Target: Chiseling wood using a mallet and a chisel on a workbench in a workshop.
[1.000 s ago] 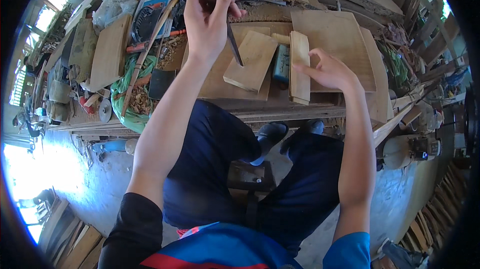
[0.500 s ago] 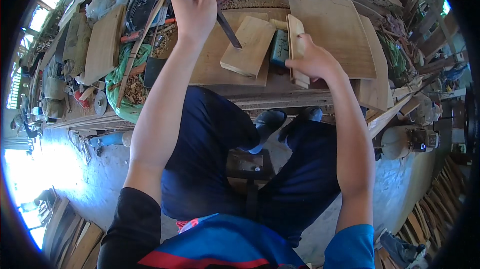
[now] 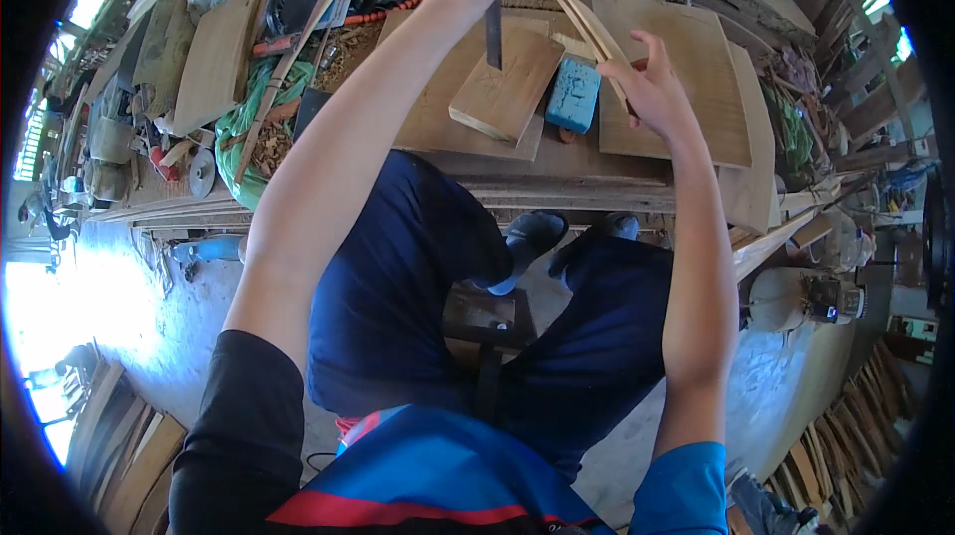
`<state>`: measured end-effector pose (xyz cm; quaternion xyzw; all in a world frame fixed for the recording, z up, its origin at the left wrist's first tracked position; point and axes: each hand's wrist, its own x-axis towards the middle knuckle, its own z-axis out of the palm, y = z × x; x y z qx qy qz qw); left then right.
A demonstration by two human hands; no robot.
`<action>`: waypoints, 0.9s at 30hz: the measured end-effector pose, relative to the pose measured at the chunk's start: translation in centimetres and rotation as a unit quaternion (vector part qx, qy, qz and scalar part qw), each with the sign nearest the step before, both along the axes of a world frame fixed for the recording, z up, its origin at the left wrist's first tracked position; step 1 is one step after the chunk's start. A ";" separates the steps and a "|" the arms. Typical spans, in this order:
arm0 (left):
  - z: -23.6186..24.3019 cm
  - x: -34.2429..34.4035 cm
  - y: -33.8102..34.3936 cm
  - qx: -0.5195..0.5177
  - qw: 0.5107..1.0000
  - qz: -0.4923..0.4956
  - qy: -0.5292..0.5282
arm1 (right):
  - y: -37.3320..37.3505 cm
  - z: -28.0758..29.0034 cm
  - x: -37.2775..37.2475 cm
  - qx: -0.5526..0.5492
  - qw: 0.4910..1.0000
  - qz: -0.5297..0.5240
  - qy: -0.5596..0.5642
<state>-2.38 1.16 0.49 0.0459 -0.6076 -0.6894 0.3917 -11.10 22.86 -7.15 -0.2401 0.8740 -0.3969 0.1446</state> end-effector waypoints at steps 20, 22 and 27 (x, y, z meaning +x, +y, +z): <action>-0.9 2.2 1.6 -0.044 0.999 -0.002 0.005 | -0.4 -3.0 -0.7 0.164 0.984 0.037 -0.053; -0.6 2.8 1.9 -0.044 0.991 -0.061 0.107 | -0.6 -3.0 -0.6 0.162 0.985 0.038 -0.049; -2.3 0.8 0.3 -0.057 0.998 0.001 0.026 | -0.4 -2.8 -0.1 0.128 0.991 0.039 -0.030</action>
